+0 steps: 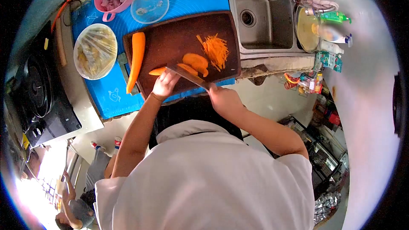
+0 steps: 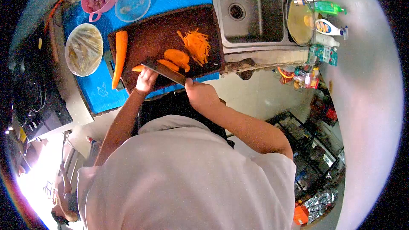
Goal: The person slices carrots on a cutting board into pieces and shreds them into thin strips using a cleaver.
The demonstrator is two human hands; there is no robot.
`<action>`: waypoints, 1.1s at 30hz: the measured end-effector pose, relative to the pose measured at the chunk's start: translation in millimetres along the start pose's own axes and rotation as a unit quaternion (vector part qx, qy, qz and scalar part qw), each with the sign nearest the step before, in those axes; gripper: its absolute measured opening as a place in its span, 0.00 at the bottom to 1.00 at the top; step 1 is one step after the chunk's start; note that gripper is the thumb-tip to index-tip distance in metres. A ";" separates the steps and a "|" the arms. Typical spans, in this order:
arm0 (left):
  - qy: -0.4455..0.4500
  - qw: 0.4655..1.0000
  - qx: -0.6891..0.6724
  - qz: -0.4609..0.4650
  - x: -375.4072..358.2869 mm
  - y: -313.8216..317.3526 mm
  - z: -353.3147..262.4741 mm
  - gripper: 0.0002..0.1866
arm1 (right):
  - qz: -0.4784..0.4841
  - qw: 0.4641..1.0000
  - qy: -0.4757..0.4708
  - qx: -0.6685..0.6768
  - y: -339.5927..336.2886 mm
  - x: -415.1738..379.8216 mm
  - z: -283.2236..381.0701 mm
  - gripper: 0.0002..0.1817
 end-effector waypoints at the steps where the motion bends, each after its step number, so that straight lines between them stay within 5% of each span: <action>1: 0.004 1.000 0.011 0.009 -2.5 2.2 -0.1 0.19 | 0.049 0.999 0.012 -0.002 3.5 -1.9 -1.5 0.10; 25: -0.029 0.999 -0.016 0.002 -3.3 3.2 5.7 0.17 | 0.027 0.998 -0.026 -0.052 2.8 4.2 3.9 0.09; 28: -0.035 0.999 -0.021 0.010 -1.6 3.5 5.5 0.18 | 0.033 0.999 0.004 0.000 8.2 15.5 4.1 0.18; 33: -0.028 0.999 -0.042 -0.014 16.5 -7.4 -0.7 0.17 | 0.017 0.998 -0.036 -0.049 23.3 54.9 5.1 0.11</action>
Point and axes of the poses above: each hand's wrist, its own x-axis towards the middle knuckle, its own y-axis out of the palm, z = x × y, the point moved 7 cm from there along x, towards the middle knuckle, and after that the axes turned 4 degrees about -z, right-handed, at the moved point
